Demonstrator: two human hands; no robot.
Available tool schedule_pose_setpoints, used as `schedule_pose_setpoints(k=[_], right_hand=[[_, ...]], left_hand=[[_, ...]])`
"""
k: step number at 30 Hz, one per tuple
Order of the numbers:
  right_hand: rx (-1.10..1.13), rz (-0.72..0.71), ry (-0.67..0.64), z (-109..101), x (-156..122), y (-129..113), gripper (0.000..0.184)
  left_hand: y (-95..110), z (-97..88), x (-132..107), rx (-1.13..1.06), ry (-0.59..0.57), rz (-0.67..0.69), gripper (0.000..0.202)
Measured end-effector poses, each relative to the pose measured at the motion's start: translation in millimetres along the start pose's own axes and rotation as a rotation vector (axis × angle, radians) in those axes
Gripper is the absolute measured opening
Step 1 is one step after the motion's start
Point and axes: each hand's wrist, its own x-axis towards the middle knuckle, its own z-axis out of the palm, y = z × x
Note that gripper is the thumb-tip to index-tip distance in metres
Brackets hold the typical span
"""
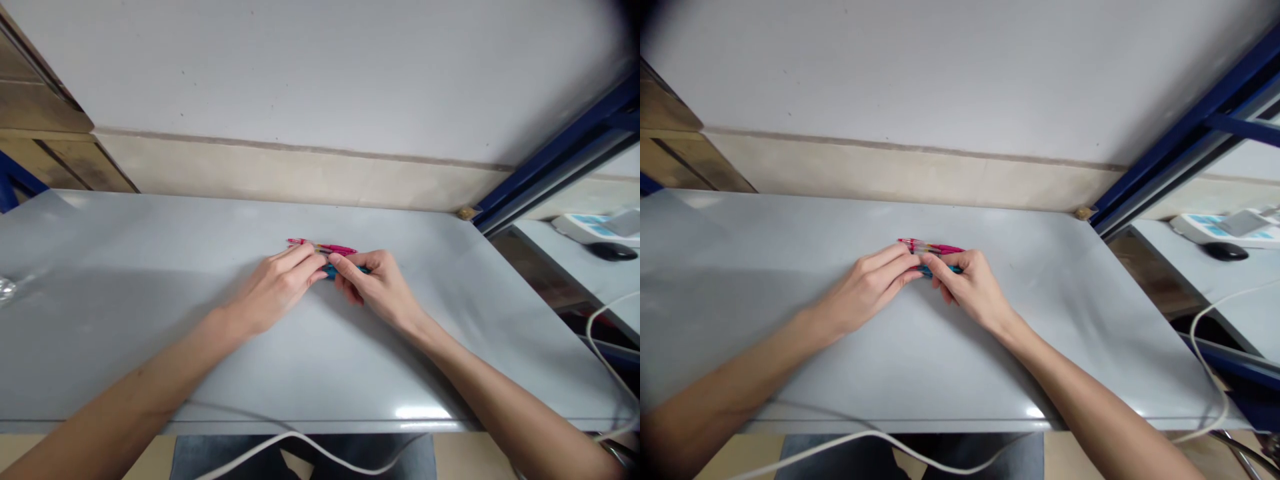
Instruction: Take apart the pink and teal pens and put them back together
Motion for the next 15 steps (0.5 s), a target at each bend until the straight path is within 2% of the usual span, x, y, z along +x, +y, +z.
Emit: schedule_pose_setpoints(k=[4,8,11,15], right_hand=[[0.008,-0.002,-0.043,1,3,4,0.059],[0.084,-0.084,-0.003,-2,6,7,0.03],[0.137,-0.097,0.053,-5,6,6,0.029],[0.114,-0.059,0.042,-6,4,4,0.031]], left_hand=[[-3,1.6,0,0.031,-0.021,-0.017,0.018],[-11,2.2,1,-0.014,0.018,-0.114,0.017],[-13,0.1,1,-0.046,0.013,-0.153,0.018],[-11,-0.7,1,-0.049,-0.03,-0.099,0.02]])
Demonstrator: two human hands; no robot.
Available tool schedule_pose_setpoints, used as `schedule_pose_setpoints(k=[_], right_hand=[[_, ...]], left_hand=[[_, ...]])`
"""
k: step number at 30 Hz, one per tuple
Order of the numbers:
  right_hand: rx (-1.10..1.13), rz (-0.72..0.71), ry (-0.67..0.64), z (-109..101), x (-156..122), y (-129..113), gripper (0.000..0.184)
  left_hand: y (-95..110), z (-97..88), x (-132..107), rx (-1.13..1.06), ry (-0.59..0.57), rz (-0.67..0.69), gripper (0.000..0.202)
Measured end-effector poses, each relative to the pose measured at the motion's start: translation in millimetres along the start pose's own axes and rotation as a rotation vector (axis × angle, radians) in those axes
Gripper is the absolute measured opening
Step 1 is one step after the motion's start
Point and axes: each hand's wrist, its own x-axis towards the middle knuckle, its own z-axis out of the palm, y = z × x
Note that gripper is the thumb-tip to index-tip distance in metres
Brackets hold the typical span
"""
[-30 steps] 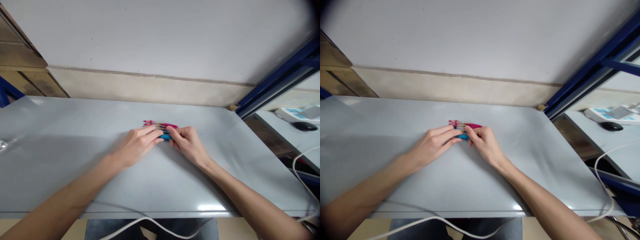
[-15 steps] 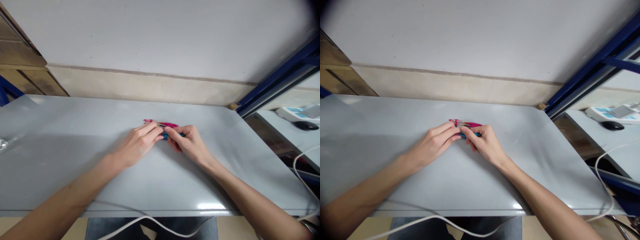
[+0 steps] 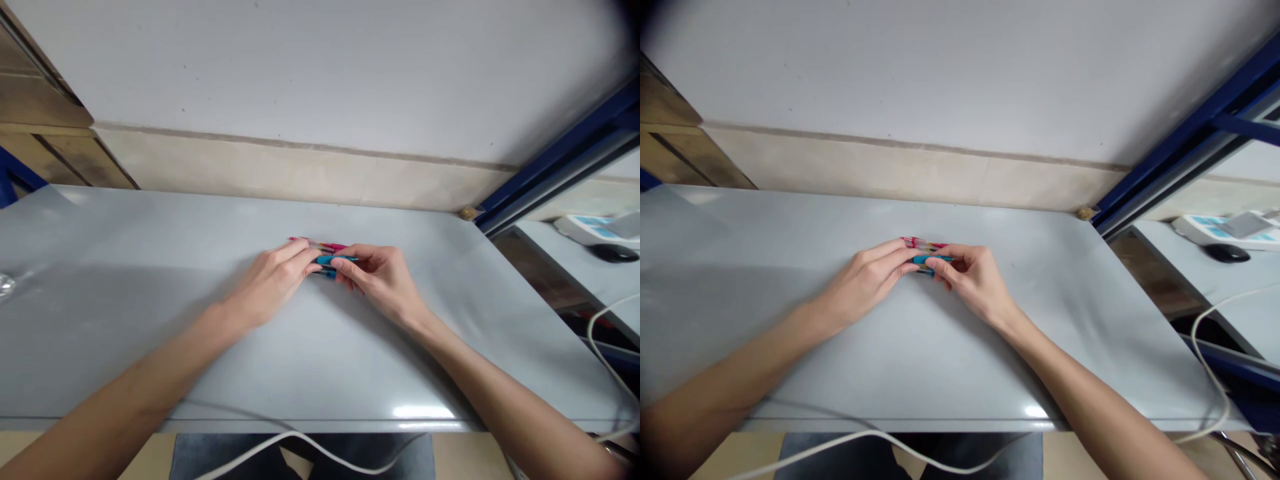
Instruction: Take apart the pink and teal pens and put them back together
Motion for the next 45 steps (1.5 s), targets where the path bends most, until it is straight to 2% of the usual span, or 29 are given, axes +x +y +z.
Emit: schedule_pose_setpoints(k=[3,6,8,10,13,16,22,27,29,33,36,39,41,45], right_hand=[[-0.048,0.059,-0.043,2,-2,-1,0.039],[-0.097,0.126,-0.055,4,-4,1,0.062],[-0.123,0.139,-0.047,4,-3,2,0.069],[-0.128,0.091,-0.046,3,-1,2,0.06],[-0.099,-0.02,-0.03,0,2,1,0.034],[-0.137,-0.048,-0.012,-1,3,1,0.03],[-0.201,0.034,-0.065,2,1,3,0.053],[-0.182,-0.039,-0.078,0,3,1,0.035],[-0.171,-0.034,-0.095,0,3,0,0.041],[-0.03,0.094,-0.143,0,3,0,0.06],[0.007,0.125,-0.115,-4,6,2,0.057],[-0.023,0.083,-0.057,-10,9,4,0.049],[-0.019,0.08,-0.064,-12,10,5,0.049],[0.047,0.161,-0.108,-10,8,6,0.053]], left_hand=[[4,1.4,-1,0.053,0.002,0.055,0.021],[9,3.4,-2,0.108,0.004,0.112,0.022],[9,4.7,-2,0.124,0.004,0.11,0.023],[7,5.3,-2,0.12,0.008,0.061,0.022],[0,4.4,-1,0.087,-0.011,-0.031,0.02],[-4,2.5,0,0.046,-0.039,-0.038,0.022],[-5,3.9,-1,0.07,0.045,0.058,0.019],[-8,4.2,-2,0.09,0.082,0.052,0.014],[-6,2.6,-2,0.09,0.114,0.085,0.016],[0,-0.3,0,0.086,0.152,0.142,0.021],[-2,-1.7,1,0.073,0.139,0.106,0.016],[-8,-3.5,2,0.081,0.131,0.053,0.015],[-11,-4.6,3,0.078,0.14,0.049,0.016],[-11,-5.5,3,0.094,0.185,0.063,0.014]])
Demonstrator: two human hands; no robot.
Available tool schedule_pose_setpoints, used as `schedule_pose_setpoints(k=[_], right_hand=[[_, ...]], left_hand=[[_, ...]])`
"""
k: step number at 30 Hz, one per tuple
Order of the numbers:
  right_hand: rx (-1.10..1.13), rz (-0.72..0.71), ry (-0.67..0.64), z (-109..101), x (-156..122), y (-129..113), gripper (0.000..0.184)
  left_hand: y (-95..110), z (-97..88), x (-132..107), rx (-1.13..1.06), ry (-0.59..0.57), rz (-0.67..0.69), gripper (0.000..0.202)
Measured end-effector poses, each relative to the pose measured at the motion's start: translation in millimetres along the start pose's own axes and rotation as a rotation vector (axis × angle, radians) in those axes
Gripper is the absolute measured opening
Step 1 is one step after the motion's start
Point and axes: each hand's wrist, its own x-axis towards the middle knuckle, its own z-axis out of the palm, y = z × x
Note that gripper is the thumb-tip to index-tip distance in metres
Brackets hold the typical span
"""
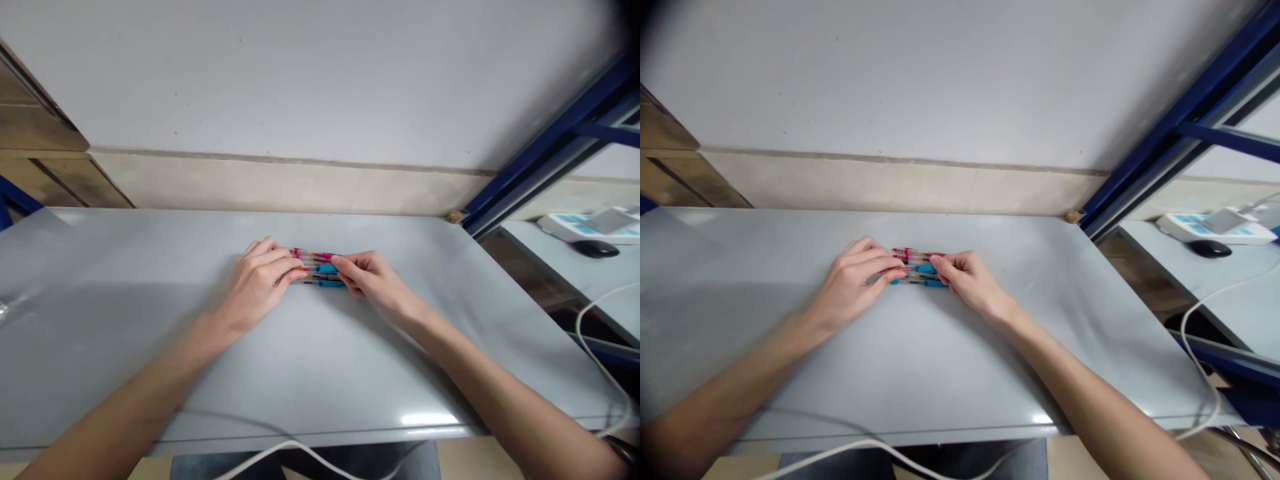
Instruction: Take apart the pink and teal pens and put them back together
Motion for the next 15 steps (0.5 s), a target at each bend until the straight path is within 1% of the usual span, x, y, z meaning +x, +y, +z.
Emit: schedule_pose_setpoints(k=[2,3,5,7,9,10,13,15], right_hand=[[0.004,0.018,0.01,0,-1,-1,0.056],[-0.023,0.013,0.032,-1,-1,-2,0.056],[-0.117,-0.016,0.109,-6,-1,-3,0.057],[-0.195,-0.053,0.207,-12,1,-2,0.056],[-0.227,-0.086,0.288,-17,4,2,0.052],[-0.244,-0.094,0.312,-18,5,4,0.049],[-0.306,-0.12,0.343,-17,8,11,0.038],[-0.313,-0.151,0.343,-13,8,14,0.03]], left_hand=[[2,-0.1,1,-0.018,0.004,-0.001,0.013],[3,0.0,1,-0.045,-0.015,0.002,0.012],[4,0.7,1,-0.109,-0.104,0.024,0.008],[4,2.3,0,-0.144,-0.221,0.06,0.006],[5,4.1,-2,-0.129,-0.309,0.085,0.008],[5,5.0,-3,-0.109,-0.331,0.088,0.009],[5,7.0,-6,-0.051,-0.341,0.073,0.002],[5,7.1,-6,-0.033,-0.322,0.07,0.011]])
